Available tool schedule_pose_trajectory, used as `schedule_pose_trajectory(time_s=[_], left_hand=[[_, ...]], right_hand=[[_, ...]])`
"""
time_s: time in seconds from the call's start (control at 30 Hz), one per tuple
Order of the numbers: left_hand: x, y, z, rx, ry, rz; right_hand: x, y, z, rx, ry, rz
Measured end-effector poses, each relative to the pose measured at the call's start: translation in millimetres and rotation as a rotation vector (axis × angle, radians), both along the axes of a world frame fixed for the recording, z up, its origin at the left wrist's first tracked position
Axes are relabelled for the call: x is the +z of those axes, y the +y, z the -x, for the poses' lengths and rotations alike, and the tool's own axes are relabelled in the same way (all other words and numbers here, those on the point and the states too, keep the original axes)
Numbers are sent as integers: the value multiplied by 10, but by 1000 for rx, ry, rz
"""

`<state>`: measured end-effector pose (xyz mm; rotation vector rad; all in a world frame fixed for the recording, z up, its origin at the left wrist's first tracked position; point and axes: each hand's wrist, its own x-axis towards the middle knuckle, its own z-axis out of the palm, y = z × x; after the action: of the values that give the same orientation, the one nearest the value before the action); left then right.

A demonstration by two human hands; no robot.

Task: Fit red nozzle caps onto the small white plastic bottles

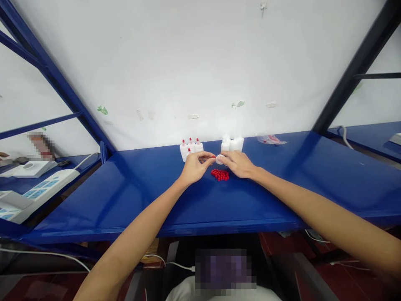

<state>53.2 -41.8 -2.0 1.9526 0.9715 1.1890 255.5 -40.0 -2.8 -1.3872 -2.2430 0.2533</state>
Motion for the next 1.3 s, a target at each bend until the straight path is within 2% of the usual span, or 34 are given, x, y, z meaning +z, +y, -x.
schedule_pose_trajectory(time_s=[0.1, 0.17, 0.4, 0.5, 0.6, 0.93, 1.3], left_hand=[[61, 7, 59, 19, -15, 92], [111, 21, 112, 54, -4, 82], [411, 138, 510, 274, -29, -121], [479, 172, 676, 399, 56, -197], [467, 178, 733, 432, 173, -216], [381, 179, 694, 385, 452, -364], [369, 187, 626, 389, 381, -334]], right_hand=[[7, 9, -21, -36, 56, 15], [4, 17, -26, -17, 83, 23], [-25, 15, 1, 61, 100, 24], [-26, 15, 3, 74, 81, 20], [-27, 24, -3, 74, 62, 13], [-28, 25, 5, 83, 46, 19], [-37, 45, -13, 88, 12, 22]])
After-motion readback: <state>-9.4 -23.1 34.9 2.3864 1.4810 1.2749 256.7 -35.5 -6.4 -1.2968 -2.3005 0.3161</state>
